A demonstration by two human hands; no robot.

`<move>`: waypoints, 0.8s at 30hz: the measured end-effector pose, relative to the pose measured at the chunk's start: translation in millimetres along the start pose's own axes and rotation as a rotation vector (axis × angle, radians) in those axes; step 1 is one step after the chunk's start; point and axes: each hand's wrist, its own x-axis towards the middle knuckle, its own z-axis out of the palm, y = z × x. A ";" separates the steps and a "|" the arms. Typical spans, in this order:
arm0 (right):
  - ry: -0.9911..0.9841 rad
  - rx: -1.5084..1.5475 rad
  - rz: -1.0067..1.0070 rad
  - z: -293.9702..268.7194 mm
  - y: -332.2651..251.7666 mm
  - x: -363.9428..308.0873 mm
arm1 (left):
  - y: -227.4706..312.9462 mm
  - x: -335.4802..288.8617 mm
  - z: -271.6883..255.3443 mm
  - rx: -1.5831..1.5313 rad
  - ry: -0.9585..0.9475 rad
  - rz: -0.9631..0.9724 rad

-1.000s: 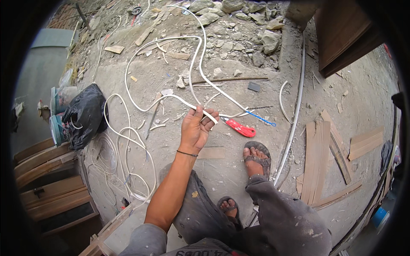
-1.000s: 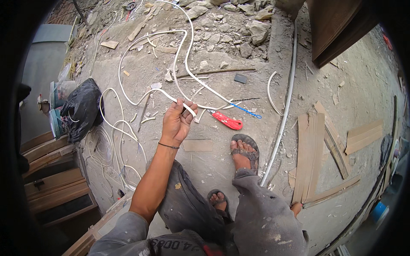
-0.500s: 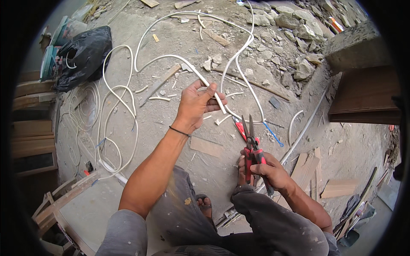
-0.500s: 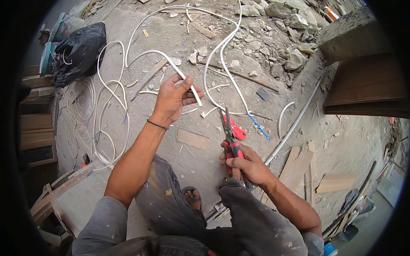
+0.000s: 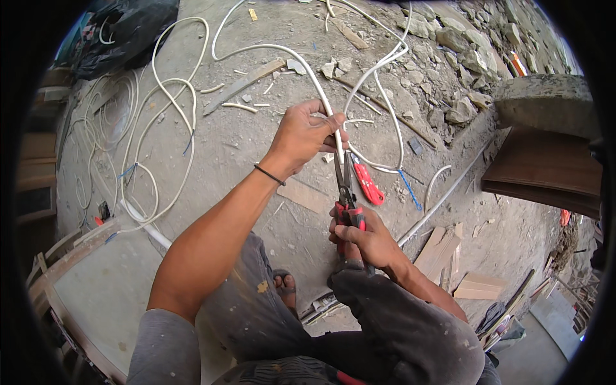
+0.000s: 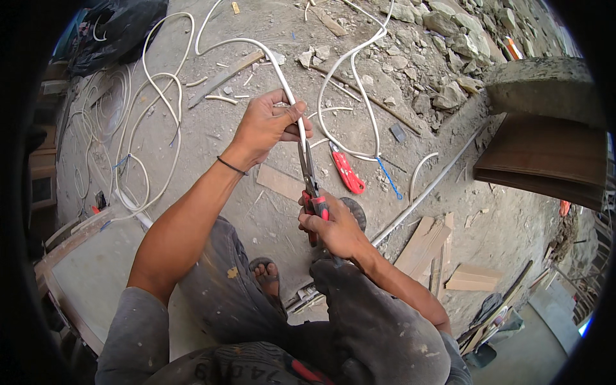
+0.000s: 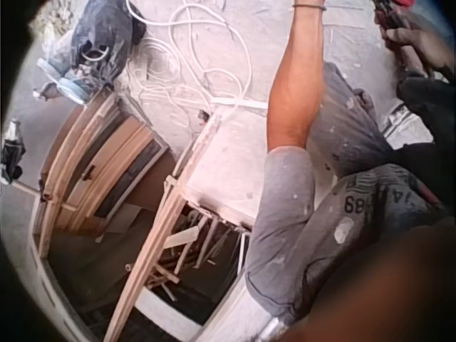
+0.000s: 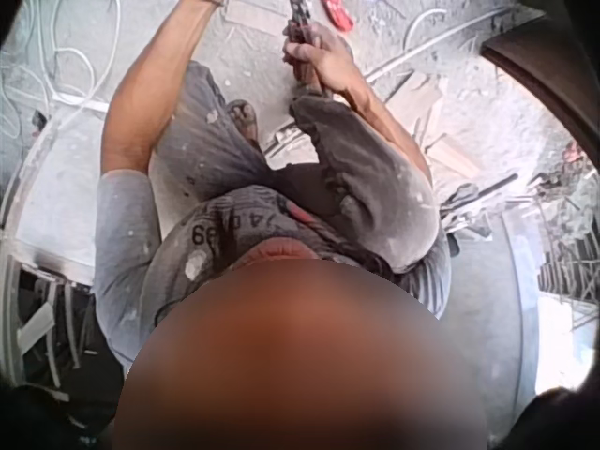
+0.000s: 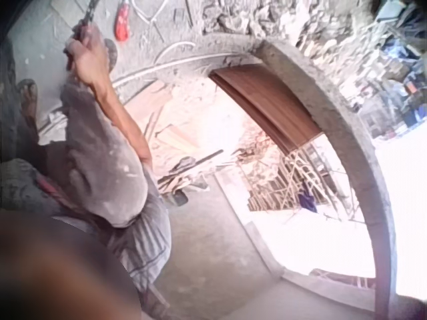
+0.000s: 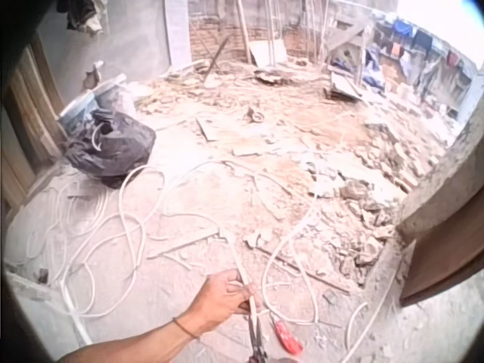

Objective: The person strips the outer sheath of a white electrical cable using a utility knife, then uses pliers to cut and further strip the cable. The person separates the inner blue and black wires and prepares the ends for connection.

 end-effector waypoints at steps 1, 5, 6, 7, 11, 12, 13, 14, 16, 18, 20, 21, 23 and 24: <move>0.016 -0.015 -0.019 0.9 1.3 0.9 | 0.2 -1.1 0.4 0.010 0.001 -0.005; 0.118 -0.268 -0.101 2.3 6.2 2.8 | 2.4 -5.8 1.7 0.011 0.006 0.048; 0.128 -0.289 -0.098 2.4 6.7 2.9 | 3.0 -6.8 2.3 0.025 0.012 0.065; 0.138 -0.309 -0.095 2.2 6.8 2.5 | 3.5 -7.7 2.9 0.034 0.018 0.082; 0.144 -0.312 -0.028 1.2 4.7 0.3 | 4.3 -9.0 5.9 0.053 0.042 0.079; 0.137 -0.303 -0.035 0.9 4.1 -0.2 | 4.1 -8.9 6.5 0.046 0.046 0.082; 0.138 -0.296 -0.031 0.8 3.7 -0.4 | 3.7 -8.7 7.1 0.037 0.054 0.078; 0.135 -0.289 -0.029 0.7 3.5 -0.5 | 3.2 -8.6 7.7 0.048 0.059 0.083; 0.145 -0.312 -0.049 0.8 3.8 0.1 | 2.1 -8.2 8.8 0.063 0.082 0.071; 0.155 -0.338 -0.061 1.0 4.9 1.0 | 1.1 -8.0 9.8 0.057 0.077 0.082; 0.168 -0.376 -0.048 1.3 6.1 1.6 | 0.6 -8.1 10.7 0.056 0.077 0.083; 0.167 -0.373 -0.051 1.3 6.5 1.6 | 0.6 -8.4 11.2 0.058 0.078 0.083; 0.167 -0.385 -0.024 1.3 6.8 1.5 | 0.9 -9.0 11.8 0.071 0.077 0.085; 0.170 -0.386 -0.034 1.3 6.6 1.3 | 1.2 -9.3 12.0 0.081 0.076 0.086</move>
